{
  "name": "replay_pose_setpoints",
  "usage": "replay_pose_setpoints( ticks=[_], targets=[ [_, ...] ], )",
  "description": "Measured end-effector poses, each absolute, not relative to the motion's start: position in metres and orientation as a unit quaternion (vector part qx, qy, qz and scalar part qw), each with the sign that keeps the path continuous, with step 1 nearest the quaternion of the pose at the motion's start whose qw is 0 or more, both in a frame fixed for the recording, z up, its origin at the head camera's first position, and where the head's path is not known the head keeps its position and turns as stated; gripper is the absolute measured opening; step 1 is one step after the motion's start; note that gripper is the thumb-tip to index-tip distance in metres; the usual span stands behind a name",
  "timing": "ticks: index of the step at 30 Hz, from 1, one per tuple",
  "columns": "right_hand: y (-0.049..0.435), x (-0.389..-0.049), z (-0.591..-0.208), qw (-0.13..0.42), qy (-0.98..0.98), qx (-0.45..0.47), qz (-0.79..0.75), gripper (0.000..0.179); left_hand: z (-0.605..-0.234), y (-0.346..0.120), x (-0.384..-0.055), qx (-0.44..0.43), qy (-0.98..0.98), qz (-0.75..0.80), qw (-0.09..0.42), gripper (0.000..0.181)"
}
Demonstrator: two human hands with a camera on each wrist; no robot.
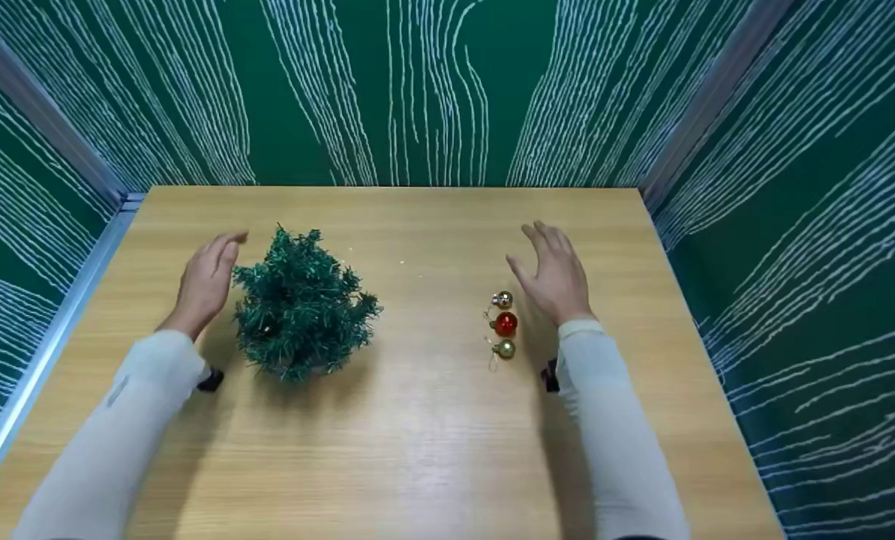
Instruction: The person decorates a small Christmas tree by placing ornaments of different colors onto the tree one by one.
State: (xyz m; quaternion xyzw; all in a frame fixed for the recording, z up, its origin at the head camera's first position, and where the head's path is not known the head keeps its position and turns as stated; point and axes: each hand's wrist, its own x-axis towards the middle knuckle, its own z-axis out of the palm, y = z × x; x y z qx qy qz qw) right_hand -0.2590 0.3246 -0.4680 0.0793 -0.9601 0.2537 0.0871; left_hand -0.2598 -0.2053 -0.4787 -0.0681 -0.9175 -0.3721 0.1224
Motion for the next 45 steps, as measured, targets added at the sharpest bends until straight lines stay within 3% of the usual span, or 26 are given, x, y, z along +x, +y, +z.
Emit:
replay_pose_setpoints(
  ticks=[17, 26, 38, 45],
  targets=[
    [0.313, -0.2, -0.483, 0.134, -0.938, 0.062, 0.313, 0.059, -0.492, -0.193, -0.188, -0.095, -0.853, -0.492, 0.146, 0.052],
    [0.312, -0.182, -0.503, 0.149, -0.933, 0.063, 0.321, 0.051, -0.494, -0.192, -0.173, -0.096, -0.839, -0.51, 0.161, 0.037],
    [0.311, -0.167, -0.529, 0.131, -0.942, 0.062, 0.303, 0.04, -0.505, -0.186, -0.158, -0.039, -0.809, -0.562, 0.168, 0.03],
    [0.309, -0.163, -0.541, 0.108, -0.95, 0.086, 0.28, 0.034, -0.479, -0.171, -0.136, -0.012, -0.797, -0.584, 0.15, 0.03]
  ],
)
